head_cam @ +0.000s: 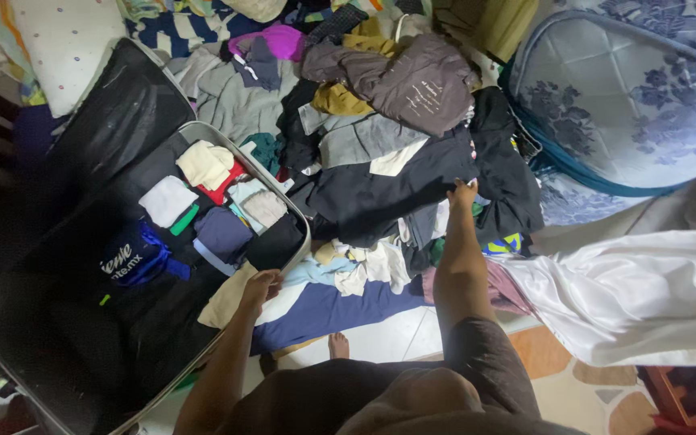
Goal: The person folds various clothing items, including shirts, pants, and socks, and places them into an open suitcase. The person systematically organizes the clothes into neat stacks within the luggage, handling each item individually.
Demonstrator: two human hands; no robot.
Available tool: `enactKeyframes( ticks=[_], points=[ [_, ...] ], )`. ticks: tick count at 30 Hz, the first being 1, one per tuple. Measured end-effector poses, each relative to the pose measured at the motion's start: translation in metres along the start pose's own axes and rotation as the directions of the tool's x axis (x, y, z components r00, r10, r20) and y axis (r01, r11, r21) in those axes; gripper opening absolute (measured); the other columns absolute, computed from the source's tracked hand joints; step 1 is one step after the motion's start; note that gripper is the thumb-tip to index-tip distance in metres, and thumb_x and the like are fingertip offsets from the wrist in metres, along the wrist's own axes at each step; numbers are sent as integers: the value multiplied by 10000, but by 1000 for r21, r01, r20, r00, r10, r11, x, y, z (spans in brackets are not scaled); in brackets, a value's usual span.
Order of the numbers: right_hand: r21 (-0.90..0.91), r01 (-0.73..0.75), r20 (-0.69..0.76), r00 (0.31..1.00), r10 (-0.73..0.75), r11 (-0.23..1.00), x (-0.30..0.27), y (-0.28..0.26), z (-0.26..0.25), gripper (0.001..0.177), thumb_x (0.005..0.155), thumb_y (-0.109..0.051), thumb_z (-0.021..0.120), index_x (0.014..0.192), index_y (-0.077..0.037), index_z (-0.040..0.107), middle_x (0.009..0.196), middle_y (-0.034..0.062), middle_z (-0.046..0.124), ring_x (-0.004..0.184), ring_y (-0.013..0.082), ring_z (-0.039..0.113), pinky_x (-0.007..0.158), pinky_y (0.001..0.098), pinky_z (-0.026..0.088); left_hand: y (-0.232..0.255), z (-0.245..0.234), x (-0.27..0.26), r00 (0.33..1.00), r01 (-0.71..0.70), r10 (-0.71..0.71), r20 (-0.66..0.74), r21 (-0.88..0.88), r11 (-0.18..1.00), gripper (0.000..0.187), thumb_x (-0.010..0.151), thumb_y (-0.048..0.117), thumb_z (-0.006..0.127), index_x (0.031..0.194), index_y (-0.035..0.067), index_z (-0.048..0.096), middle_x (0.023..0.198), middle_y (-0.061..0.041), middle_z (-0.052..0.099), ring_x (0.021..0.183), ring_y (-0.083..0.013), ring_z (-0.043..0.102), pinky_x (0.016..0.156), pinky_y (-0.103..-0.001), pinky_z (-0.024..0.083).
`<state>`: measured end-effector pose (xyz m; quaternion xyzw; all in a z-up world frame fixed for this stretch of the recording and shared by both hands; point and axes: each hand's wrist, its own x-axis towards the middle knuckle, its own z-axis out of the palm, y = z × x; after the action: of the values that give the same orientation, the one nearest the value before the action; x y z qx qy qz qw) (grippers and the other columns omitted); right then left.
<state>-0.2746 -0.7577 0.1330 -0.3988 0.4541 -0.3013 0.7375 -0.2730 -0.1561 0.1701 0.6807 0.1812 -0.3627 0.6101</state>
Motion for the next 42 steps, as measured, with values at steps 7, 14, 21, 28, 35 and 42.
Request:
enactKeyframes(
  ticks=[7, 14, 21, 28, 35, 42],
  points=[
    [86, -164, -125, 977, 174, 983, 34, 16, -9, 199, 918, -190, 744, 997, -198, 561, 806, 31, 556, 697, 196, 533, 653, 424, 359, -12, -9, -12, 999, 27, -28, -19, -41, 999, 391, 970, 315, 545, 1242, 66, 672, 1099, -84, 734, 935, -233, 680, 862, -387, 545],
    [-390, 566, 75, 805, -588, 726, 3, -8, 27, 237, 925, -194, 778, 1046, 4, 732, 925, 45, 752, 821, 185, 683, 763, 350, 520, -6, -15, -20, 999, 1, -4, -33, -86, 996, 406, 997, 313, 598, 1241, -2, 675, 1074, -119, 725, 880, -216, 675, 816, -365, 546],
    [-174, 454, 141, 890, -434, 874, -33, -57, 57, 173, 954, -127, 703, 1060, 6, 733, 863, -6, 686, 750, 109, 592, 703, 292, 477, 3, 3, -22, 998, -59, 58, -6, -104, 993, 346, 1025, 247, 568, 1288, 44, 662, 1085, -97, 762, 858, -181, 657, 745, -317, 532],
    [-84, 512, 222, 846, -485, 855, -95, -83, 71, 57, 957, -82, 685, 979, -29, 685, 838, -51, 618, 725, 70, 500, 667, 261, 422, 23, 12, -20, 981, -130, 149, 125, -142, 981, 355, 1007, 254, 572, 1298, 64, 645, 1156, -95, 753, 926, -183, 691, 829, -324, 562],
    [49, 480, 509, 743, -435, 876, -156, -128, 88, 89, 1002, -109, 686, 936, -58, 653, 843, -65, 578, 752, 63, 487, 701, 250, 410, 25, 20, -22, 965, -180, 212, 155, -195, 964, 386, 1001, 293, 577, 1312, 73, 640, 1174, -97, 751, 926, -185, 669, 847, -340, 555],
    [-38, 347, 878, 460, -135, 937, -265, -199, 98, 70, 982, -101, 705, 990, -33, 721, 921, 4, 727, 789, 98, 649, 757, 259, 520, 39, 33, -23, 884, -304, 401, 239, -357, 883, 436, 963, 312, 693, 1327, 76, 644, 1197, -91, 726, 970, -171, 679, 841, -323, 535]
  ],
)
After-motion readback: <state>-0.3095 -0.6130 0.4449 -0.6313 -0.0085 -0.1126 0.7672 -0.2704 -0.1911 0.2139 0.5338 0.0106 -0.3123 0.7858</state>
